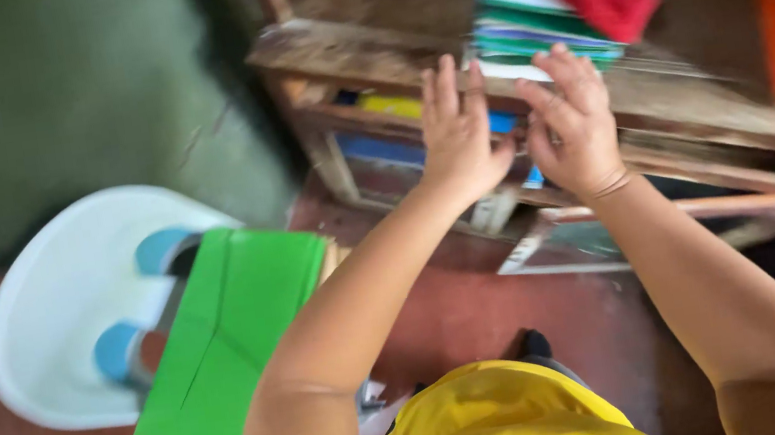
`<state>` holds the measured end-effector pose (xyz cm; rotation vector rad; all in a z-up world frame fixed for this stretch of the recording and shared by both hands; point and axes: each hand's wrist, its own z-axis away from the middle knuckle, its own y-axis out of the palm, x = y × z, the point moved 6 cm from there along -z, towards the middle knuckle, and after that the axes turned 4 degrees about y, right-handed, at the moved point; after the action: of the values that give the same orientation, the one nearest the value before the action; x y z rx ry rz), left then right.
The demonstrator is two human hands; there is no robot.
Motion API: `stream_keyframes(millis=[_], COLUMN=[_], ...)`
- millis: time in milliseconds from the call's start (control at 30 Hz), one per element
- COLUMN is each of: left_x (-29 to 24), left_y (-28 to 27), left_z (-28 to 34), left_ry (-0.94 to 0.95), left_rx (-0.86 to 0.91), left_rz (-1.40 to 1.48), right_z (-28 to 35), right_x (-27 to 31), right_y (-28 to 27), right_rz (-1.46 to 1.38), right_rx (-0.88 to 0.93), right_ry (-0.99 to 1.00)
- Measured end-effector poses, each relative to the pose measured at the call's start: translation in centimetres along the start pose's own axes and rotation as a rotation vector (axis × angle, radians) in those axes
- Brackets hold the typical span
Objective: Move various folders and envelopes from a shelf and stack them on a chair.
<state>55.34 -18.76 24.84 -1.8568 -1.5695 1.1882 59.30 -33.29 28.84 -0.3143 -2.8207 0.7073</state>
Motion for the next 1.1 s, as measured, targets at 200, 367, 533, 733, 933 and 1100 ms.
stream_keyframes(millis=[200, 367, 533, 733, 933, 1100], left_x=[-14.2, -24.3, -31.0, -34.3, -34.7, -34.0], left_y=[9.7, 18.0, 26.4, 31.9, 30.8, 38.4], left_z=[-4.6, -8.5, -11.5, -14.2, -16.0, -17.3], left_ry=[0.253, 0.425, 0.378, 0.310, -0.389, 0.041], left_rx=[-0.029, 0.002, 0.320, 0.457, 0.586, 0.450], left_rz=[0.130, 0.182, 0.154, 0.151, 0.808, 0.554], right_z=[3.1, 6.5, 11.6, 15.7, 17.9, 17.5], right_x=[-8.7, -16.7, -25.3, -32.6, -35.1, -35.2], right_y=[-12.4, -20.8, -25.0, -25.3, -22.6, -20.9], right_rz=[0.145, 0.243, 0.167, -0.144, -0.210, -0.197], right_rx=[-0.090, -0.113, -0.192, -0.289, -0.434, -0.434], right_ry=[0.126, 0.227, 0.527, 0.781, 0.856, 0.843])
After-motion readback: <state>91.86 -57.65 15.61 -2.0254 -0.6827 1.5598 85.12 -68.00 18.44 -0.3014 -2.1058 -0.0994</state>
